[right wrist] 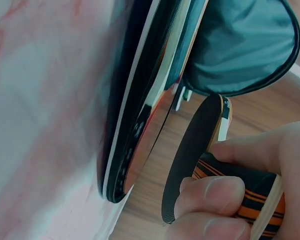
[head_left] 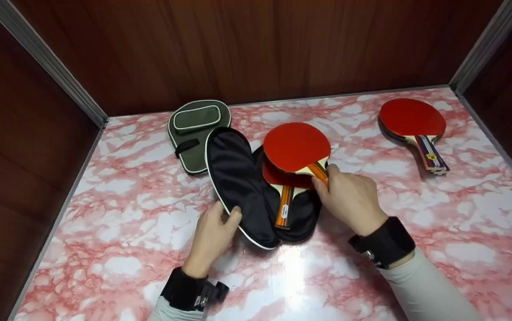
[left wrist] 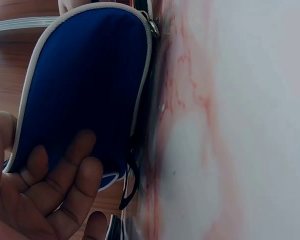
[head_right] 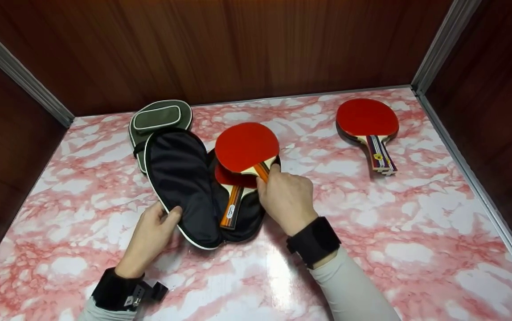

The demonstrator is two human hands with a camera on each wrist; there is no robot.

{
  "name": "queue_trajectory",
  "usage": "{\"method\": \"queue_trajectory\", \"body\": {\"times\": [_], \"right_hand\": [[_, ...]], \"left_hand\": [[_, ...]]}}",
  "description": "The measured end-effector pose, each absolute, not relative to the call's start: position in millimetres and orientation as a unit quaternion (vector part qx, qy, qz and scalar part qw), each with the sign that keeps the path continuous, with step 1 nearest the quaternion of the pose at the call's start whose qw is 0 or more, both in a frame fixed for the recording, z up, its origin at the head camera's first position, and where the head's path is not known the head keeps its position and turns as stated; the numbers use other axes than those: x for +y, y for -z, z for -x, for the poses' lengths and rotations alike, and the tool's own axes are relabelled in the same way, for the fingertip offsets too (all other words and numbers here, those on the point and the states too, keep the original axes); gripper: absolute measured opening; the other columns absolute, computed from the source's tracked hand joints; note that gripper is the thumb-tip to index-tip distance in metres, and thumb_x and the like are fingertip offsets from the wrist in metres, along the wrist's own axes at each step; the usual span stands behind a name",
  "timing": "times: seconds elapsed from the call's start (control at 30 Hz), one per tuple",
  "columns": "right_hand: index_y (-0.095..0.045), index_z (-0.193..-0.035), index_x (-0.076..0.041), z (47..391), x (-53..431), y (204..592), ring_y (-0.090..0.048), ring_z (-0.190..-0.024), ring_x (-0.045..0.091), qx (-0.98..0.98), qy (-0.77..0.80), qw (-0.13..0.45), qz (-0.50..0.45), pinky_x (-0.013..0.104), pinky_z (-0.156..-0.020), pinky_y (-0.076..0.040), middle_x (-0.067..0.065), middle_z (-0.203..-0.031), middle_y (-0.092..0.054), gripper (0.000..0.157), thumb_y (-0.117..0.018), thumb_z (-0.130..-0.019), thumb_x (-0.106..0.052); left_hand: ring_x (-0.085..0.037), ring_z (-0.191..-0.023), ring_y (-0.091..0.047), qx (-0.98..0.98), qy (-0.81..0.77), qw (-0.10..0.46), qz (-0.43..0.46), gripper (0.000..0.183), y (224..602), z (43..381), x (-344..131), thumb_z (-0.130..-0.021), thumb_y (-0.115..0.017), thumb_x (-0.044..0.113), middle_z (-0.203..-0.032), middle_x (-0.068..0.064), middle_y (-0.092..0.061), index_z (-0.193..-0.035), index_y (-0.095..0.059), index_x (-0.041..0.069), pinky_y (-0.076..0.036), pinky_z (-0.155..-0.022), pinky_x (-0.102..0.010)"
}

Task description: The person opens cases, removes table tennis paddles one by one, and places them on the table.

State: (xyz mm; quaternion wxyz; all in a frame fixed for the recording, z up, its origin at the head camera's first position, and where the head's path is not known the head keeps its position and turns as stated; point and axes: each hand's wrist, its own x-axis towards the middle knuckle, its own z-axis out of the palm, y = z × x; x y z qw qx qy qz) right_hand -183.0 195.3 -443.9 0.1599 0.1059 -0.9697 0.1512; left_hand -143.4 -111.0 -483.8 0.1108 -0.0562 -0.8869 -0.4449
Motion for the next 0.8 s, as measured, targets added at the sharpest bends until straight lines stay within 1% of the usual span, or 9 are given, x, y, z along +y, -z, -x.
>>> {"method": "queue_trajectory", "body": {"times": [0.23,0.4,0.6,0.8], "right_hand": [[-0.063,-0.097,0.001,185,200,446,-0.059,-0.053,0.041,-0.974,-0.151,0.141,-0.090,0.058,-0.051,-0.048,0.009,-0.060,-0.055,0.036,-0.070,-0.106,-0.033],[-0.063,-0.098,0.002,187,202,447,-0.059,-0.053,0.041,-0.976,-0.151,0.132,-0.085,0.058,-0.051,-0.047,0.009,-0.060,-0.055,0.037,-0.070,-0.106,-0.033],[-0.062,-0.098,0.003,190,206,450,-0.059,-0.055,0.042,-0.980,-0.149,0.110,-0.072,0.059,-0.052,-0.049,0.010,-0.062,-0.056,0.037,-0.067,-0.107,-0.033],[-0.062,-0.103,0.004,194,209,452,-0.061,-0.058,0.042,-0.983,-0.151,0.085,-0.063,0.060,-0.054,-0.050,0.012,-0.065,-0.057,0.039,-0.064,-0.109,-0.035]], "left_hand": [[-0.025,-0.080,-0.064,-0.889,0.440,0.111,0.056,0.014,484,144,-111,-0.101,-0.068,0.021,-0.083,-0.005,-0.069,-0.092,-0.073,0.011,-0.054,-0.077,-0.052],[-0.025,-0.081,-0.065,-0.889,0.442,0.107,0.057,0.014,484,144,-111,-0.102,-0.068,0.021,-0.085,-0.005,-0.071,-0.093,-0.073,0.011,-0.055,-0.078,-0.052],[-0.025,-0.081,-0.064,-0.889,0.443,0.104,0.056,0.015,484,144,-111,-0.102,-0.068,0.021,-0.084,-0.005,-0.070,-0.090,-0.072,0.012,-0.055,-0.078,-0.051],[-0.026,-0.082,-0.066,-0.889,0.442,0.107,0.061,0.014,484,144,-111,-0.102,-0.068,0.020,-0.085,-0.005,-0.071,-0.092,-0.073,0.012,-0.055,-0.078,-0.052]]}}
